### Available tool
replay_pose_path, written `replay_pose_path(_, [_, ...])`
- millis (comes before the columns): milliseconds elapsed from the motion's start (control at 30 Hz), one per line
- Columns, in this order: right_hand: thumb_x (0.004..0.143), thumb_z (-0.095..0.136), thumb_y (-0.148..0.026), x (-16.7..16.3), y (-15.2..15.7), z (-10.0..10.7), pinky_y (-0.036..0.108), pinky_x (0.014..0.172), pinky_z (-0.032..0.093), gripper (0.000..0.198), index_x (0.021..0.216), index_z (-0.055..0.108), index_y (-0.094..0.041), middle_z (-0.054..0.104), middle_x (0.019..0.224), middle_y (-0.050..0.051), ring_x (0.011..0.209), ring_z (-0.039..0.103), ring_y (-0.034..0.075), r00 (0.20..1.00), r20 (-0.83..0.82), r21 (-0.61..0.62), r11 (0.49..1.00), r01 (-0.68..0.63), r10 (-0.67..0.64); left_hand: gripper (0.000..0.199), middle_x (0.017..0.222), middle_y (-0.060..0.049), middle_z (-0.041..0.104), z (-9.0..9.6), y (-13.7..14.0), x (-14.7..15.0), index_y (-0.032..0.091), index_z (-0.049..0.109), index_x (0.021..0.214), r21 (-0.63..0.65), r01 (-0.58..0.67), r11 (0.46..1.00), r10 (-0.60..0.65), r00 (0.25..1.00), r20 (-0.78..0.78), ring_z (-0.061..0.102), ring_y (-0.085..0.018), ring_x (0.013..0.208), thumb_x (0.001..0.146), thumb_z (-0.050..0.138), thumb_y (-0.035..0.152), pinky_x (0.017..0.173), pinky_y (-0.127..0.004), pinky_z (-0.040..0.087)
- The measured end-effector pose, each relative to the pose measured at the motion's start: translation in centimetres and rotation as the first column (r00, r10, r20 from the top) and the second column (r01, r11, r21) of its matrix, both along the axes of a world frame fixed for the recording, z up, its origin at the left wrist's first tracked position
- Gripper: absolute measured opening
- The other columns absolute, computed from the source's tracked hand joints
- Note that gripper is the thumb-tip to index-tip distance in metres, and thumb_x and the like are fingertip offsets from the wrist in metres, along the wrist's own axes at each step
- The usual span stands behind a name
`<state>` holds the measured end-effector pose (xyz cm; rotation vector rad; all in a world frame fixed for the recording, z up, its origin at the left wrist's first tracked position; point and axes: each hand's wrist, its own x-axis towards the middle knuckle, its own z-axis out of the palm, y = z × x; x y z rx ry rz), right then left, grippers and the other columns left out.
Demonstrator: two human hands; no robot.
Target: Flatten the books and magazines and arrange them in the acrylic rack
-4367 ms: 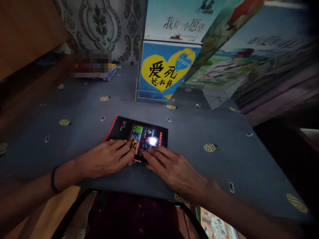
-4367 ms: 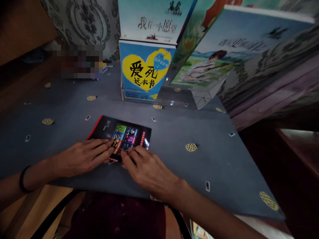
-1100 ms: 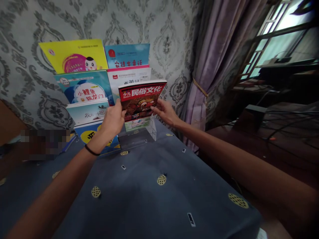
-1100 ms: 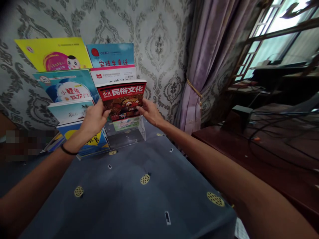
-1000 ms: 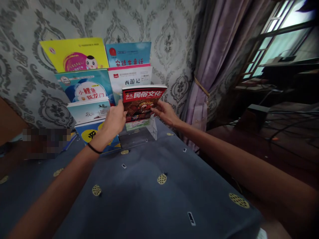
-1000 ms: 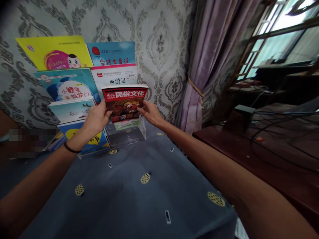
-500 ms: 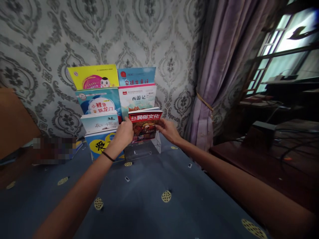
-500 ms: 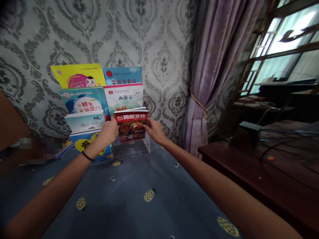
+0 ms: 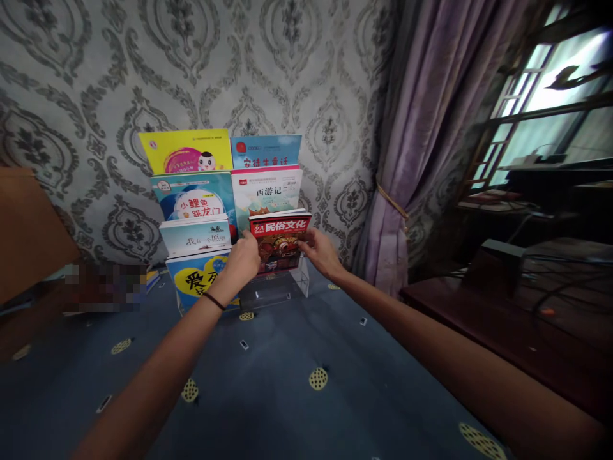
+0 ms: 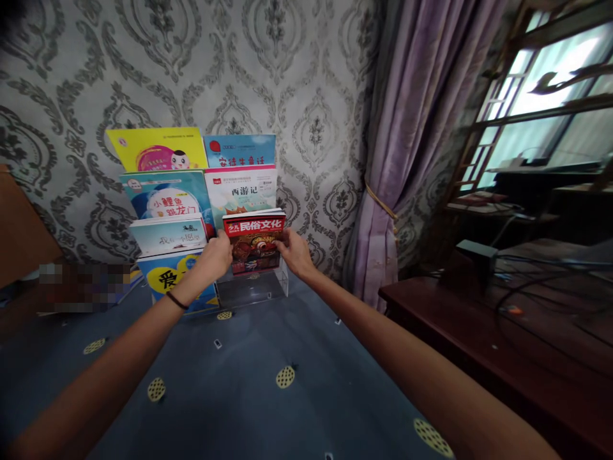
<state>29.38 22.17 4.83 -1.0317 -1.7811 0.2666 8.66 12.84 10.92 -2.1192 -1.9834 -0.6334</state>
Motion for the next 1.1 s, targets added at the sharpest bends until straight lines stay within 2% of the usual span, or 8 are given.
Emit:
replay_pose_path(167, [0.087,0.056,-0.025,-0.6,0.8,-0.2,0.039,0.073,0.058,0.028,0.114,0.057,-0.020,0.071,0.089,0.006,0.078,0.070,0.023,1.000,-0.001,-0.001,1.000,0.024,-0.024,0.036,0.110,-0.029,0.071,0.1,0.3,0.2,0.001,0.047,0.126,-0.026,-0.032,0.999,0.032,0.999,0.014,0.073,-0.033,0.105,0.090,0.047,0.002,0.082,-0.034,0.055])
replay_pose_path(367, [0.087,0.056,-0.025,-1.0,1.2,-0.2,0.045,0.085,0.052,0.021,0.107,0.061,-0.020,0.068,0.101,0.012,0.091,0.064,0.029,0.989,0.087,0.077,0.991,0.110,-0.117,0.038,0.114,-0.031,0.070,0.4,0.6,0.6,-0.001,0.046,0.127,-0.038,-0.051,0.998,0.051,0.998,0.020,0.072,-0.033,0.108,0.089,0.050,0.002,0.085,-0.034,0.055])
replay_pose_path(533, [0.090,0.055,-0.029,-1.1,1.5,-0.5,0.046,0.084,0.051,0.013,0.095,0.062,-0.020,0.065,0.093,0.013,0.089,0.061,0.030,0.973,0.147,0.102,0.981,0.162,-0.176,0.041,0.114,-0.033,0.069,0.3,0.7,0.8,-0.003,0.044,0.129,-0.033,-0.047,0.998,0.048,0.999,0.017,0.073,-0.035,0.106,0.089,0.049,0.001,0.085,-0.037,0.056])
replay_pose_path(767, [0.091,0.053,-0.032,-1.2,1.8,-0.8,0.047,0.084,0.050,0.016,0.097,0.063,-0.020,0.063,0.095,0.013,0.091,0.060,0.031,0.963,0.159,0.138,0.971,0.198,-0.219,0.050,0.111,-0.035,0.069,-0.2,0.9,1.0,-0.008,0.036,0.137,0.009,-0.045,0.999,0.045,0.999,-0.001,0.072,-0.037,0.106,0.089,0.047,-0.001,0.086,-0.040,0.056])
replay_pose_path(1100, [0.090,0.057,-0.030,-1.1,2.1,-0.4,0.043,0.084,0.050,0.014,0.094,0.065,-0.019,0.068,0.093,0.012,0.089,0.061,0.028,0.966,0.159,0.083,0.978,0.193,-0.204,0.052,0.112,-0.034,0.069,-0.4,1.3,1.0,-0.007,0.033,0.138,0.028,-0.069,0.997,0.069,0.997,-0.024,0.072,-0.035,0.105,0.088,0.049,-0.001,0.086,-0.039,0.057])
